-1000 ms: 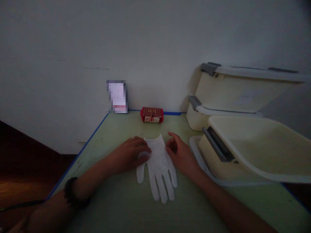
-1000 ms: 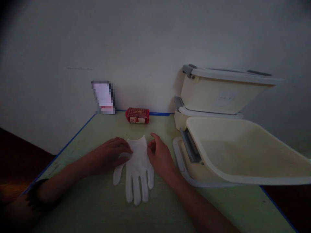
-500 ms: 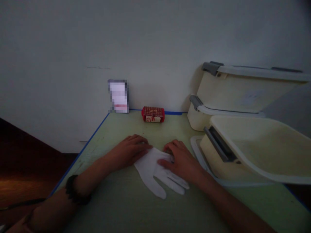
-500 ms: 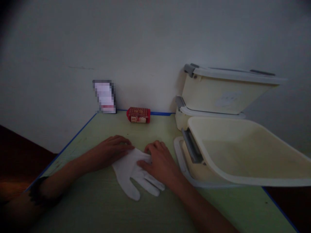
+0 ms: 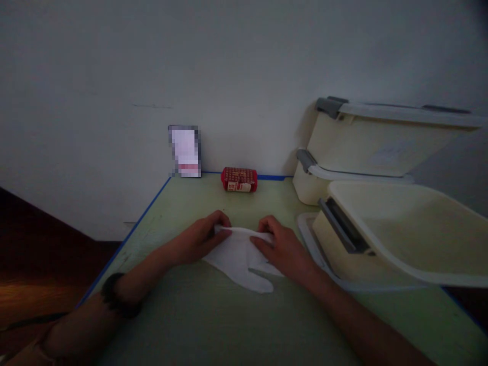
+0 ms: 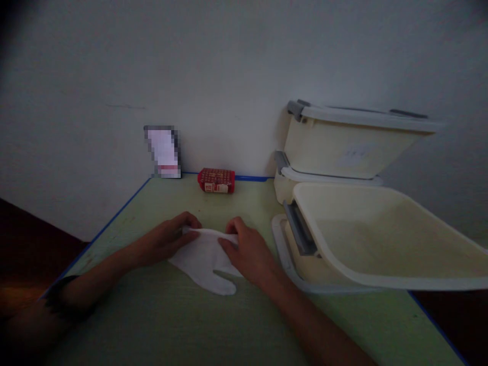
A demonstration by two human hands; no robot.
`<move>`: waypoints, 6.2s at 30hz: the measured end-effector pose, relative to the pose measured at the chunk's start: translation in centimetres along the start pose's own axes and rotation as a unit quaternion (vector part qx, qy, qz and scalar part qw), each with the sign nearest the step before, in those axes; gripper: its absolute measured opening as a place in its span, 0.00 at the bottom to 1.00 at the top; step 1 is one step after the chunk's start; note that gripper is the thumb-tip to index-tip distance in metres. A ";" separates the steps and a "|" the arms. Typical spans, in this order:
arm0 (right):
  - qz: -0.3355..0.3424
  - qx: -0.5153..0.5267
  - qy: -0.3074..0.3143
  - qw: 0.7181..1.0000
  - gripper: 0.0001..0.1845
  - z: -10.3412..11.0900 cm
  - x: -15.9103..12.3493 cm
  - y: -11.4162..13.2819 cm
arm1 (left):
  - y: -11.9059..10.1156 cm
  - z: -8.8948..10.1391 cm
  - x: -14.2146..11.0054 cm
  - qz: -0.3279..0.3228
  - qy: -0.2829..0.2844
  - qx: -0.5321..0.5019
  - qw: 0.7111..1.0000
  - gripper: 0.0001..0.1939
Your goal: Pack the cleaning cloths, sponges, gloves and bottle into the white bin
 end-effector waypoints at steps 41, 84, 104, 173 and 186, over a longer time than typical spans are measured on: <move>0.282 -0.187 0.033 0.940 0.19 1.1 -0.4 1.3 | 1.1 1.3 0.1 -0.101 0.095 -0.062 0.988 0.06; 0.067 -0.143 0.066 0.985 0.21 -0.6 -0.3 0.7 | 0.4 1.6 -0.5 -0.072 0.097 0.110 0.987 0.09; -0.005 0.175 0.225 0.958 0.13 -0.8 -1.3 1.2 | 1.1 0.4 0.4 0.082 0.017 -0.345 0.935 0.10; -0.030 0.364 -0.078 0.927 0.10 -1.5 0.0 0.2 | -0.7 -2.9 0.0 0.093 0.126 -0.386 0.909 0.15; 0.014 0.333 0.081 0.939 0.12 -2.2 -0.1 0.2 | -0.1 -2.4 0.5 0.094 0.066 -0.410 0.905 0.09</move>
Point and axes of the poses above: each hand's wrist, its own x-axis towards the middle knuckle, its own z-axis out of the back of the hand, y = z × x, the point moved 4 cm from there along x, towards the middle knuckle, and after that the axes turned 1 degree about z, right-handed, at the moved point
